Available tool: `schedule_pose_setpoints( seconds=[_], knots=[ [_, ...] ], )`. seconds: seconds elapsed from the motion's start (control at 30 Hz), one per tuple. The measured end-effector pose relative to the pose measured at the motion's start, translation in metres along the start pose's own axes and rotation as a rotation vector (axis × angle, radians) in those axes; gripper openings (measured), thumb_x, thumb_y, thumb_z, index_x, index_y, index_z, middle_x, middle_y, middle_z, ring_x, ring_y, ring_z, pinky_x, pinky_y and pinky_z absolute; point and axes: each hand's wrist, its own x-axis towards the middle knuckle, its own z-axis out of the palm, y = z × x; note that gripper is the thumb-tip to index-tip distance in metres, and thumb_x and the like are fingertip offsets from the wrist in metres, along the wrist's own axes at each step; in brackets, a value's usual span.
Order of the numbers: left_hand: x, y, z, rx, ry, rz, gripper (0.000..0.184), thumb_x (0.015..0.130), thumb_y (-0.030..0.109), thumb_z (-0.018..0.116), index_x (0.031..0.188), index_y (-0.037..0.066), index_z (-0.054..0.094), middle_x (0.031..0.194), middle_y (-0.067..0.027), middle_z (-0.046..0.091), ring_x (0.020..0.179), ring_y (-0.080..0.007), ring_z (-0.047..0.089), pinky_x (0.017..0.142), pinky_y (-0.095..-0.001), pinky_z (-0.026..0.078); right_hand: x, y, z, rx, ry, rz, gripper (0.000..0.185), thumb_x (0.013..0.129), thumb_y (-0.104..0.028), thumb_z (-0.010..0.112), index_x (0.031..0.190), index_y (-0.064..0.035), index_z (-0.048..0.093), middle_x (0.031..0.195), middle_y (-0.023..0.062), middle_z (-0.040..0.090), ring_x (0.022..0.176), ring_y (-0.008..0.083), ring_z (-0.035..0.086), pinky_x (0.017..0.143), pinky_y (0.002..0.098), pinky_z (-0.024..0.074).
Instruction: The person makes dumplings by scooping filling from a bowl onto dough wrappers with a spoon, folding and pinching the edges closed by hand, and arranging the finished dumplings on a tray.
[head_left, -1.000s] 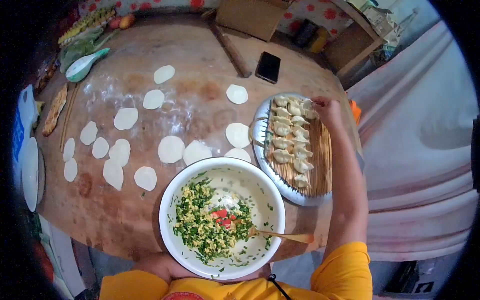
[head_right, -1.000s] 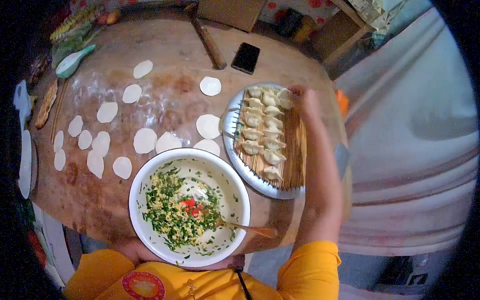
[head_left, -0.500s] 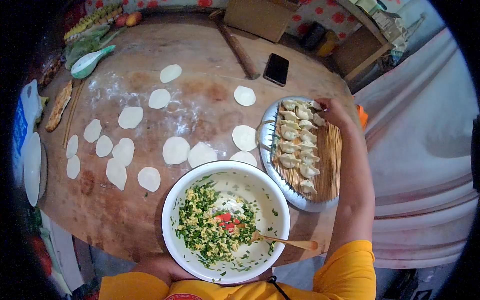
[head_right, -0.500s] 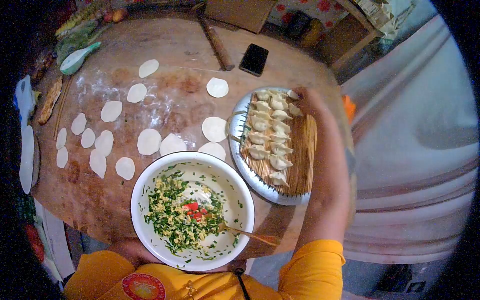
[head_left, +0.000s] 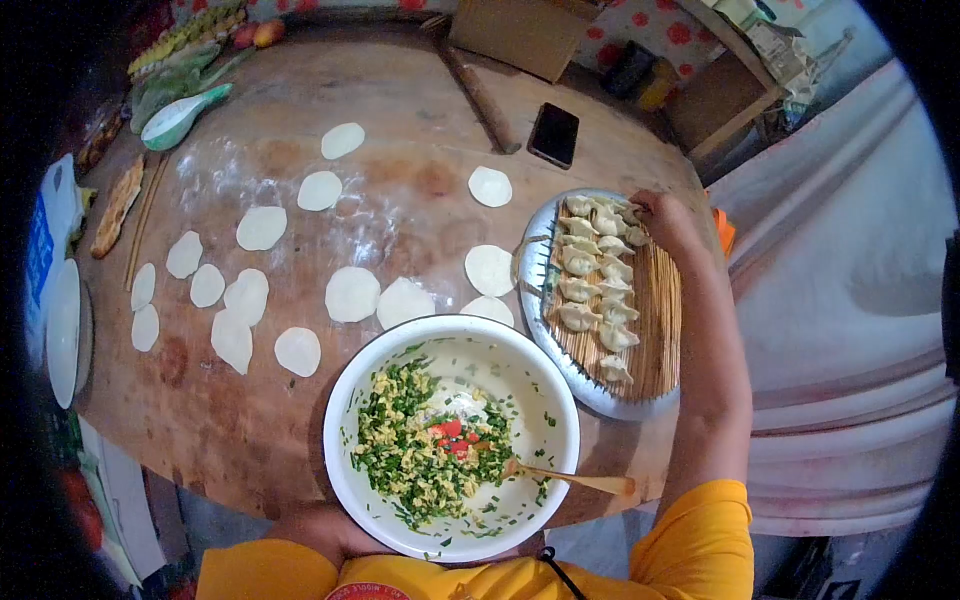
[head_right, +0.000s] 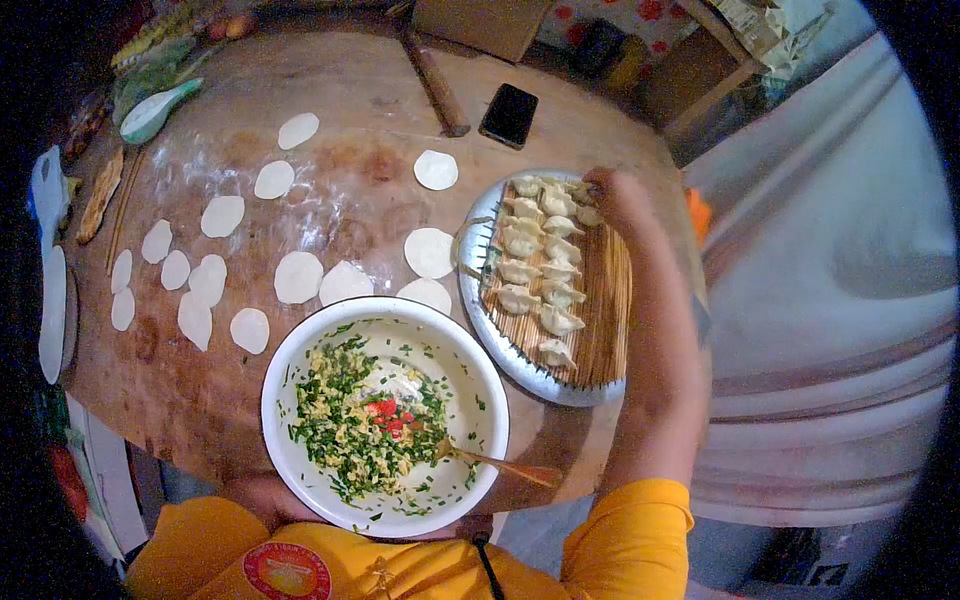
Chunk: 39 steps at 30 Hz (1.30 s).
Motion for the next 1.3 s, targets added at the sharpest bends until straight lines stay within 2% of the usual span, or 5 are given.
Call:
schedule_pose_setpoints(
  seconds=[0.43, 0.5, 0.63, 0.8, 1.3],
  knots=[
    [-0.002, -0.001, -0.001, 0.004, 0.01, 0.005, 0.017, 0.07, 0.012, 0.057, 0.079, 0.001, 0.065, 0.076, -0.0151, 0.061, 0.071, -0.0286, 0.06, 0.059, -0.0386, 0.048, 0.004, 0.001, 0.014, 0.455, -0.038, 0.246, 0.024, 0.074, -0.003, 0.057, 0.097, -0.0075, 0.062, 0.09, 0.0151, 0.063, 0.082, 0.0214, 0.06, 0.072, 0.0332, 0.0457],
    [0.0, -0.001, -0.001, 0.009, 0.012, 0.01, 0.017, 0.07, 0.012, 0.057, 0.079, 0.001, 0.065, 0.076, -0.0151, 0.062, 0.072, -0.0287, 0.06, 0.06, -0.0387, 0.048, 0.002, 0.01, 0.012, 0.179, 0.062, -0.07, 0.025, 0.075, -0.002, 0.056, 0.1, -0.0052, 0.06, 0.088, 0.0159, 0.063, 0.08, 0.0166, 0.058, 0.07, 0.0311, 0.0458],
    [0.0, 0.002, -0.001, 0.012, 0.012, 0.013, 0.017, 0.069, 0.012, 0.057, 0.079, 0.001, 0.065, 0.077, -0.0152, 0.062, 0.072, -0.0288, 0.06, 0.06, -0.0389, 0.048, -0.017, -0.01, -0.022, 0.439, 0.159, -0.034, 0.025, 0.074, -0.002, 0.058, 0.098, -0.0047, 0.061, 0.086, 0.0143, 0.063, 0.077, 0.0155, 0.057, 0.067, 0.03, 0.0464],
    [0.0, 0.005, -0.002, 0.023, 0.014, 0.019, 0.017, 0.069, 0.011, 0.058, 0.079, 0.001, 0.065, 0.077, -0.0153, 0.062, 0.073, -0.029, 0.06, 0.06, -0.0391, 0.048, -0.048, -0.043, -0.047, 0.088, -0.046, 0.012, 0.02, 0.07, -0.005, 0.064, 0.09, -0.0041, 0.063, 0.082, 0.0133, 0.064, 0.07, 0.0191, 0.059, 0.063, 0.031, 0.0458],
    [0.0, 0.008, -0.002, 0.031, 0.034, 0.027, 0.017, 0.068, 0.011, 0.058, 0.079, 0.001, 0.066, 0.08, -0.0157, 0.062, 0.075, -0.0295, 0.06, 0.062, -0.0396, 0.048, -0.035, -0.036, -0.007, 0.091, 0.112, 0.043, 0.016, 0.069, -0.006, 0.063, 0.085, -0.0016, 0.062, 0.077, 0.017, 0.061, 0.07, 0.0256, 0.06, 0.063, 0.0327, 0.0457]
  ],
)
